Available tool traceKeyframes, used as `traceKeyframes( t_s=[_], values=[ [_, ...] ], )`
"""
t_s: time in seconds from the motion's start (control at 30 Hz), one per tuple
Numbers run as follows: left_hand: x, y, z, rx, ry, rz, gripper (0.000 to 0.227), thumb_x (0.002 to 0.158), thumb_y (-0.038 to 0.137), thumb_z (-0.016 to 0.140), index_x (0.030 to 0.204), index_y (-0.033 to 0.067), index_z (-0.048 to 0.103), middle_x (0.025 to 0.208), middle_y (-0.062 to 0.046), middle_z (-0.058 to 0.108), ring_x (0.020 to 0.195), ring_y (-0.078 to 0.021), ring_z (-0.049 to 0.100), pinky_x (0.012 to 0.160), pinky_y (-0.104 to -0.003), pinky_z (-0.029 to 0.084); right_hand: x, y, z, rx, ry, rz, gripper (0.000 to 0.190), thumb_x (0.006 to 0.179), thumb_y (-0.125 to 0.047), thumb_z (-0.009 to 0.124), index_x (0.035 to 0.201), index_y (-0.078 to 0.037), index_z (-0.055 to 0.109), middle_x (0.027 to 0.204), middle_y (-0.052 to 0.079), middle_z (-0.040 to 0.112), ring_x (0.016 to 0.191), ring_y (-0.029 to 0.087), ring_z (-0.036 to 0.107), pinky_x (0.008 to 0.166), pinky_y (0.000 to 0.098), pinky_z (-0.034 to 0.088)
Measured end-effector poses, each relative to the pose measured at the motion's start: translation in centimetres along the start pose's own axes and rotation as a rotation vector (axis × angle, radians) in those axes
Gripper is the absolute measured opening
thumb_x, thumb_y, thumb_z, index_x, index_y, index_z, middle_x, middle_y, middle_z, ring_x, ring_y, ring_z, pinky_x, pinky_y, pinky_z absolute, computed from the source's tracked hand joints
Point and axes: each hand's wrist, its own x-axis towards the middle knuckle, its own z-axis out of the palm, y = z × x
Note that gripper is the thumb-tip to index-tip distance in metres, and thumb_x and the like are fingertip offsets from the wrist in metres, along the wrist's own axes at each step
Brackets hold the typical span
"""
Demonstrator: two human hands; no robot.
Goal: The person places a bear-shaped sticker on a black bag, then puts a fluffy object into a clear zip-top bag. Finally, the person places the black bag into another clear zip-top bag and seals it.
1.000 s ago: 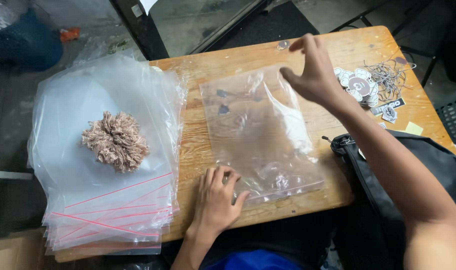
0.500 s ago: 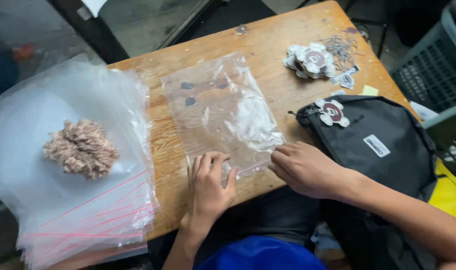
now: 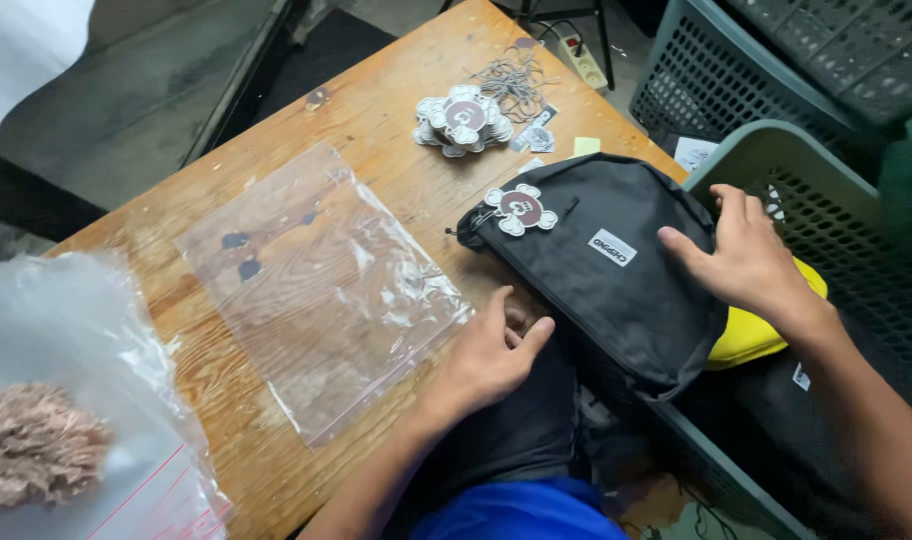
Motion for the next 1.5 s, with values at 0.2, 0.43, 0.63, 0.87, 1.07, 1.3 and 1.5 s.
traceKeyframes(
  t_s=[0.2,0.43,0.63,0.87,1.07,1.3,1.5],
  values=[
    [4.0,1.9,2.0,-0.386,0.033,-0.171,0.055,0.082,0.048,0.065,0.118,0.0105,0.046,0.110,-0.007,0.071,0.098,-0.0155,0.073,0.084,-0.029,0.055,0.2,-1.6,-2.2,0.290,-0.272,0.346,0.080,0.079,-0.053,0.065,0.146,-0.013,0.044,0.140,0.011,0.057,0.124,0.028,0.058,0.100,0.0421,0.044],
    [5.8,2.0,3.0,-1.046,0.203,-0.246,0.047,0.079,0.022,0.075,0.116,0.0070,0.049,0.116,-0.012,0.069,0.099,-0.0224,0.069,0.072,-0.043,0.063,1.2,1.5,0.0,0.829,-0.217,0.267,0.042,0.075,-0.016,0.080,0.112,-0.003,0.065,0.104,0.009,0.071,0.091,0.019,0.065,0.081,0.0330,0.055],
    [2.3,1.1,0.6,-0.722,0.331,0.200,0.044,0.088,0.022,0.066,0.125,0.0038,0.052,0.121,-0.011,0.065,0.114,-0.0184,0.064,0.101,-0.032,0.052,-1.6,0.0,-1.2,1.108,-0.293,0.237,0.044,0.080,0.002,0.067,0.123,0.005,0.058,0.117,0.020,0.068,0.099,0.027,0.063,0.090,0.0391,0.053],
    [-5.8,-0.5,-4.5,-0.684,0.352,0.401,0.063,0.094,0.015,0.057,0.149,0.0043,0.027,0.144,-0.014,0.052,0.133,-0.0186,0.050,0.117,-0.031,0.035,-5.5,-4.5,0.6,1.229,-0.369,0.097,0.062,0.076,0.008,0.066,0.136,-0.003,0.055,0.115,0.014,0.067,0.094,0.021,0.061,0.081,0.0360,0.052],
    [-11.5,-6.7,-6.1,-0.867,0.511,0.316,0.049,0.095,0.015,0.056,0.136,0.0104,0.029,0.142,-0.011,0.048,0.132,-0.0164,0.048,0.115,-0.033,0.036,-9.9,-14.2,1.9,1.207,-0.491,0.248,0.062,0.075,0.008,0.064,0.136,0.000,0.058,0.117,0.018,0.068,0.097,0.026,0.063,0.085,0.0398,0.052],
    [-16.4,-8.7,-8.8,-0.727,0.595,0.380,0.067,0.096,0.017,0.051,0.153,0.0030,0.019,0.159,-0.014,0.033,0.149,-0.0225,0.029,0.125,-0.035,0.014,-12.2,-13.1,8.0,1.373,-0.733,0.235,0.067,0.067,0.008,0.061,0.134,0.002,0.050,0.114,0.029,0.066,0.091,0.040,0.064,0.081,0.0493,0.053],
    [-15.2,-10.7,-7.8,-0.800,0.510,0.313,0.063,0.095,0.015,0.053,0.149,0.0050,0.024,0.150,-0.012,0.042,0.140,-0.0173,0.038,0.121,-0.034,0.028,-15.5,-14.3,9.0,1.189,-0.608,0.428,0.059,0.070,0.012,0.065,0.127,0.005,0.055,0.114,0.028,0.067,0.097,0.039,0.063,0.080,0.0529,0.053]
  ],
)
